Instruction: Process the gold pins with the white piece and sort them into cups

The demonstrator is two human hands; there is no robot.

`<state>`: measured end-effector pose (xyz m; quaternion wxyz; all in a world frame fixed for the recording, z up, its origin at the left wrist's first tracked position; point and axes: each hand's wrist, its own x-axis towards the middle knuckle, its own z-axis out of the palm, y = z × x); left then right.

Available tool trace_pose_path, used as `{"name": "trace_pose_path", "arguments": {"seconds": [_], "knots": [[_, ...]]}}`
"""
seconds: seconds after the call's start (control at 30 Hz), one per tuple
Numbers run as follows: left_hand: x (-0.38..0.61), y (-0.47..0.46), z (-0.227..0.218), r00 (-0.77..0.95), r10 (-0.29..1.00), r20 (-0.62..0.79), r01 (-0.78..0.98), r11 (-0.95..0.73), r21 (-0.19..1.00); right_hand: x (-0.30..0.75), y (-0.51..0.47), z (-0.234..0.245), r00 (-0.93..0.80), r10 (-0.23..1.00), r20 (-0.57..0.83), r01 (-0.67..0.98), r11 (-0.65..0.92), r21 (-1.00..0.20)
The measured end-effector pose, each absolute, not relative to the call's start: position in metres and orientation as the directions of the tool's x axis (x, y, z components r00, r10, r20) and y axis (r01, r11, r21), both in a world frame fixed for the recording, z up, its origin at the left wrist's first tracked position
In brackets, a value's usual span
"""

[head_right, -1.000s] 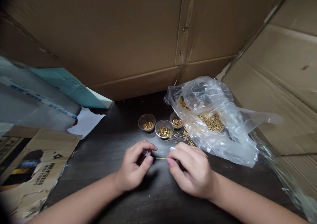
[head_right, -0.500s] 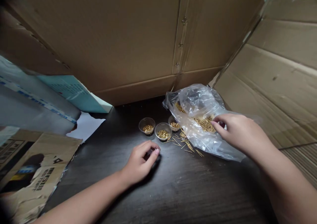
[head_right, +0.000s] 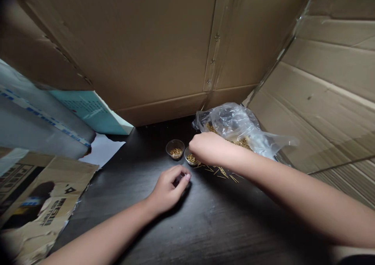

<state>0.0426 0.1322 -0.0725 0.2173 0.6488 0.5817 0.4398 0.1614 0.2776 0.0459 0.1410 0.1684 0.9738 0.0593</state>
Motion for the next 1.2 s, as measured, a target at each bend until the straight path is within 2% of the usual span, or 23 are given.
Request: {"name": "trace_pose_path", "arguments": {"seconds": [0.23,0.4,0.6,0.83,1.2], "knots": [[0.042,0.132,-0.075,-0.054,0.95,0.307,0.559,-0.226,0.797,0.135,0.286,0.026,-0.886,0.325,-0.332,0.273,0.943,0.192],[0.042,0.132,-0.075,-0.054,0.955,0.293,0.555,-0.216,0.804,0.139,0.285,0.042,-0.884,0.329,-0.332,0.27,0.939,0.212],[0.042,0.132,-0.076,-0.049,0.958,0.284,0.543,-0.213,0.812,0.158,0.305,0.062,-0.854,0.449,-0.264,0.365,0.877,0.312],[0.042,0.133,-0.076,-0.031,0.955,0.297,0.544,-0.233,0.806,0.16,0.319,0.026,-0.839,0.407,-0.362,0.332,0.909,0.254],[0.042,0.132,-0.074,-0.001,0.963,0.268,0.55,-0.223,0.805,0.17,0.328,0.023,-0.88,0.345,-0.326,0.308,0.938,0.16]]}}
